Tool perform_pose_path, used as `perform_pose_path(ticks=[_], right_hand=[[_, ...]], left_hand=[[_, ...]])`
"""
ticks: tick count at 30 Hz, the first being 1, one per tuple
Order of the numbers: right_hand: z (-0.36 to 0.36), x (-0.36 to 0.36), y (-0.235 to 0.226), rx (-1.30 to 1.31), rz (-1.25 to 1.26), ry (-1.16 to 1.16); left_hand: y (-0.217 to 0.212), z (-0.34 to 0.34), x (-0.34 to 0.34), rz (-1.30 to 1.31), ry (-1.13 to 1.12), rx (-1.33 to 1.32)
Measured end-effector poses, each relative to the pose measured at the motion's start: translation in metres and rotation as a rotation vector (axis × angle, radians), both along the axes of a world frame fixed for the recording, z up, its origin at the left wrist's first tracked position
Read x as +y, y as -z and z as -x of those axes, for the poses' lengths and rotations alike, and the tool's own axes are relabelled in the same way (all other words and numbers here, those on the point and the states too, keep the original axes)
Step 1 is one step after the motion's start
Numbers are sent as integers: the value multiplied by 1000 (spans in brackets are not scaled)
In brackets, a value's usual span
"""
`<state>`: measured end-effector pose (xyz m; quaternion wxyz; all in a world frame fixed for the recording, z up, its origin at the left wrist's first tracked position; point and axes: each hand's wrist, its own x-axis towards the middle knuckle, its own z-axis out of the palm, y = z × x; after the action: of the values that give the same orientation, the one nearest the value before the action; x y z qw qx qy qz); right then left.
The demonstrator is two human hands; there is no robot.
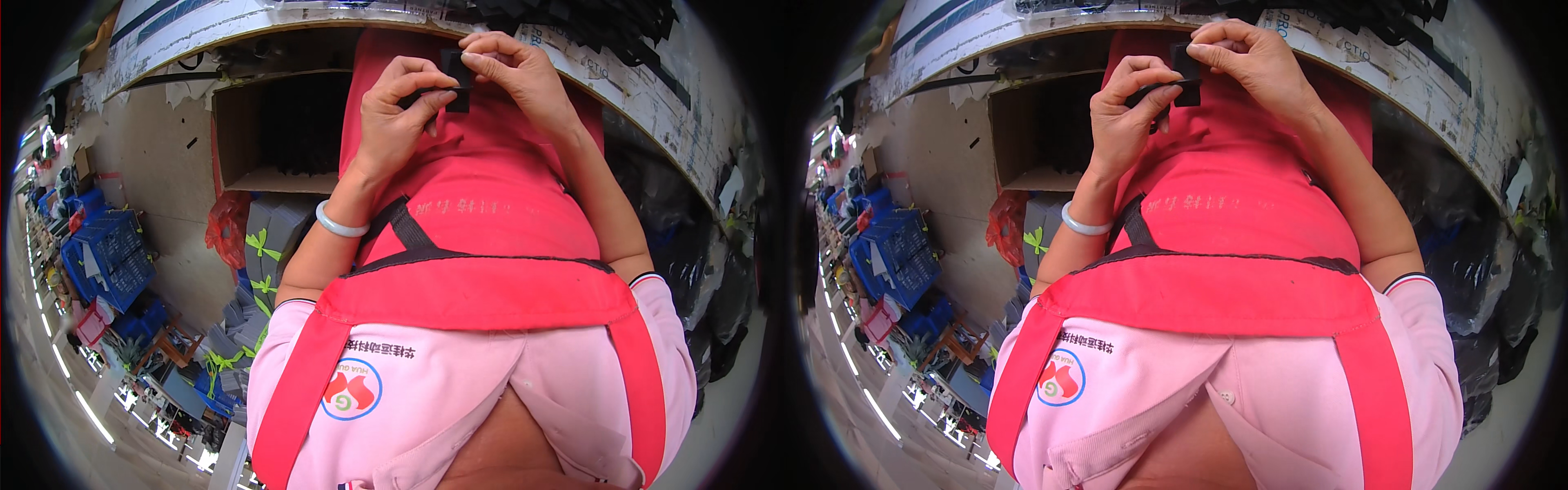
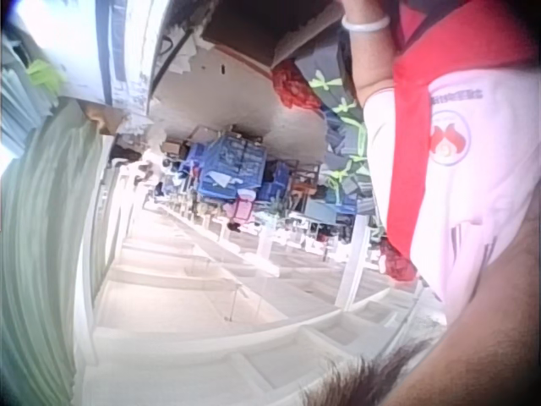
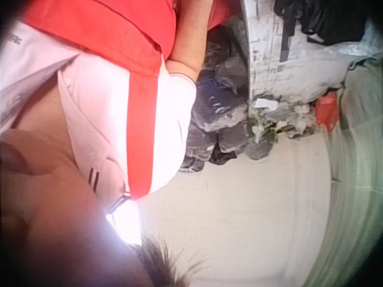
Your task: Assembling black plastic buckles and webbing straps.
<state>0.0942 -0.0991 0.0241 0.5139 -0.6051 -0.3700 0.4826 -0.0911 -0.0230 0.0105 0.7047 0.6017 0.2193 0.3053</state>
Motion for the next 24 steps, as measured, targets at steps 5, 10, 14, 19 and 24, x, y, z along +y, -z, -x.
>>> perform_pose_path(ticks=[5, 10, 14, 19, 24], right_hand=[[-3, 2, 1, 126, -9, -3], [9, 3, 8, 97, -54, 93], [16, -1, 17, 3, 35, -114], [-16, 10, -35, -576, -231, -76], [-79, 66, -51, -1182, -337, 148]], left_hand=[[-2, 0, 0, -38, 32, -8], [-21, 8, -1, 64, 67, 116], [-43, 44, 22, -166, 283, 355], [-22, 134, 61, 67, -288, 590], [33, 159, 79, 616, -526, 29]])
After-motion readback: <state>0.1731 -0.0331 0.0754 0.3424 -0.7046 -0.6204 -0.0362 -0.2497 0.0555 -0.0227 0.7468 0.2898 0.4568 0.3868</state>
